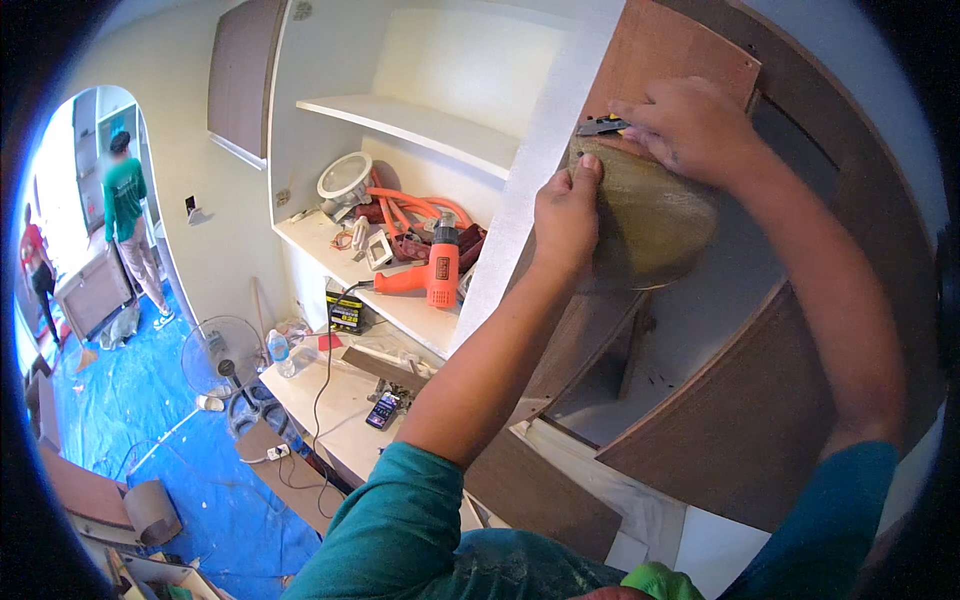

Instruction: The person applies a roll of self-adhesive edge banding to the edge of a wooden cabinet door. They smooth the banding with their fingers and use a utility knife to trim the excess material flush with the door's surface.

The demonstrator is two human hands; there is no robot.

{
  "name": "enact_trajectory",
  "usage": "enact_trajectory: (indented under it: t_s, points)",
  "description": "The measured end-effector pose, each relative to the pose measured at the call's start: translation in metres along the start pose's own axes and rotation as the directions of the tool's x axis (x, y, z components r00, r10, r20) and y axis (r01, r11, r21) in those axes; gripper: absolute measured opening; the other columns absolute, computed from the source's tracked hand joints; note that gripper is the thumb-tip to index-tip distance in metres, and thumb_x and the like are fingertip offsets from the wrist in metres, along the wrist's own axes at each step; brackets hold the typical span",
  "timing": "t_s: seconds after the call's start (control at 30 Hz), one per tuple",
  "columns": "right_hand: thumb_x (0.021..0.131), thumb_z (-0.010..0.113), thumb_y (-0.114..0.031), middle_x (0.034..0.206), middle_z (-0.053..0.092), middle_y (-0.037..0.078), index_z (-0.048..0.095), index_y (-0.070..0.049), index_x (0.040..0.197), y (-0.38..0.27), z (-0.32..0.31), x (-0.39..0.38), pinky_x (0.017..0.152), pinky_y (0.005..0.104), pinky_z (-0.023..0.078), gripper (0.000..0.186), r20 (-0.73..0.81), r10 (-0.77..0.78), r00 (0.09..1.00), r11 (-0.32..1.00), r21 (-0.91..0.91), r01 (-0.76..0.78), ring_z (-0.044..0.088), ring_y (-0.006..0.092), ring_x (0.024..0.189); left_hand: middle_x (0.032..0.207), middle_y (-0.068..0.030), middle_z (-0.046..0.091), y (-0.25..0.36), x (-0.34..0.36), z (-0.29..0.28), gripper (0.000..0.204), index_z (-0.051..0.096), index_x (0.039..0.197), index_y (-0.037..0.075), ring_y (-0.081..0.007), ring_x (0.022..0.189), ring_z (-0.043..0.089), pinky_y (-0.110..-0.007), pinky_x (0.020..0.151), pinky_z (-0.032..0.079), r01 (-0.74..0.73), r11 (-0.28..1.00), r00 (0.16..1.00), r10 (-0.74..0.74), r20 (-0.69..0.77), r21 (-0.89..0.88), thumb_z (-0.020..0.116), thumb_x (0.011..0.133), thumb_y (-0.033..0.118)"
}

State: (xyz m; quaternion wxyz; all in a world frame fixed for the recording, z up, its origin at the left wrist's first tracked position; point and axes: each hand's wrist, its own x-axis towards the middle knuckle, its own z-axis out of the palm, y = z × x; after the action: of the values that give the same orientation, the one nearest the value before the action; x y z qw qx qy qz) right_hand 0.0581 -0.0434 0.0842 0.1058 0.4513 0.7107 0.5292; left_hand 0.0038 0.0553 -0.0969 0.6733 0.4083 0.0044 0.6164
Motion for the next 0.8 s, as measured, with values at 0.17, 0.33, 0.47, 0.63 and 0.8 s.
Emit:
enact_trajectory:
  t_s: [0.17, 0.33, 0.47, 0.63, 0.8]
  points:
    - [0.09, 0.067, -0.032, 0.093, 0.069, 0.013, 0.072, -0.013, 0.106, 0.013, -0.005, -0.01, 0.081, 0.0511, 0.051, 0.025, 0.077, -0.024, 0.997, 0.999, -0.035, 0.027, 0.067, 0.0354, 0.091, 0.09, -0.0053, 0.067, 0.007, -0.006, 0.006, 0.04, 0.069, 0.101, -0.003, -0.0121, 0.082, 0.056, -0.029, 0.077, 0.047, 0.061, 0.994, 0.998, -0.062, -0.003, -0.09, 0.059, 0.104, 0.035]
    - [0.09, 0.069, -0.031, 0.096, 0.066, 0.011, 0.071, -0.015, 0.113, 0.027, -0.029, -0.048, 0.083, 0.0499, 0.051, 0.028, 0.186, 0.01, 0.983, 0.998, -0.065, 0.002, 0.065, 0.0337, 0.095, 0.088, -0.0051, 0.067, 0.01, -0.008, 0.005, 0.041, 0.069, 0.099, -0.004, -0.0119, 0.081, 0.055, -0.028, 0.076, 0.046, 0.024, 0.996, 0.999, -0.026, -0.02, -0.089, 0.06, 0.103, 0.035]
    - [0.09, 0.069, -0.029, 0.091, 0.062, 0.01, 0.07, -0.016, 0.117, 0.033, -0.057, -0.081, 0.083, 0.0491, 0.049, 0.03, 0.28, 0.072, 0.957, 0.988, -0.151, -0.03, 0.062, 0.0335, 0.093, 0.084, -0.0028, 0.063, 0.005, -0.007, 0.001, 0.041, 0.068, 0.096, -0.003, -0.0107, 0.078, 0.051, -0.027, 0.072, 0.044, 0.056, 0.998, 0.998, -0.056, -0.036, -0.001, 0.06, 0.103, 0.036]
    - [0.09, 0.069, -0.028, 0.088, 0.06, 0.01, 0.07, -0.017, 0.119, 0.049, -0.091, -0.094, 0.082, 0.049, 0.049, 0.031, 0.246, 0.136, 0.96, 0.972, -0.222, -0.081, 0.061, 0.0337, 0.092, 0.079, -0.0005, 0.059, -0.008, -0.002, -0.001, 0.041, 0.066, 0.093, -0.002, -0.0094, 0.075, 0.047, -0.027, 0.069, 0.041, 0.028, 0.999, 0.999, -0.029, -0.034, -0.044, 0.06, 0.103, 0.037]
    - [0.092, 0.068, -0.027, 0.088, 0.061, 0.012, 0.071, -0.016, 0.118, 0.04, -0.077, -0.065, 0.079, 0.0504, 0.049, 0.028, 0.078, 0.165, 0.983, 0.979, -0.134, -0.154, 0.062, 0.0347, 0.089, 0.08, -0.0005, 0.06, -0.005, -0.007, 0.003, 0.041, 0.067, 0.093, 0.0, -0.009, 0.076, 0.048, -0.026, 0.069, 0.042, 0.039, 0.998, 0.999, -0.04, -0.024, -0.048, 0.06, 0.103, 0.039]
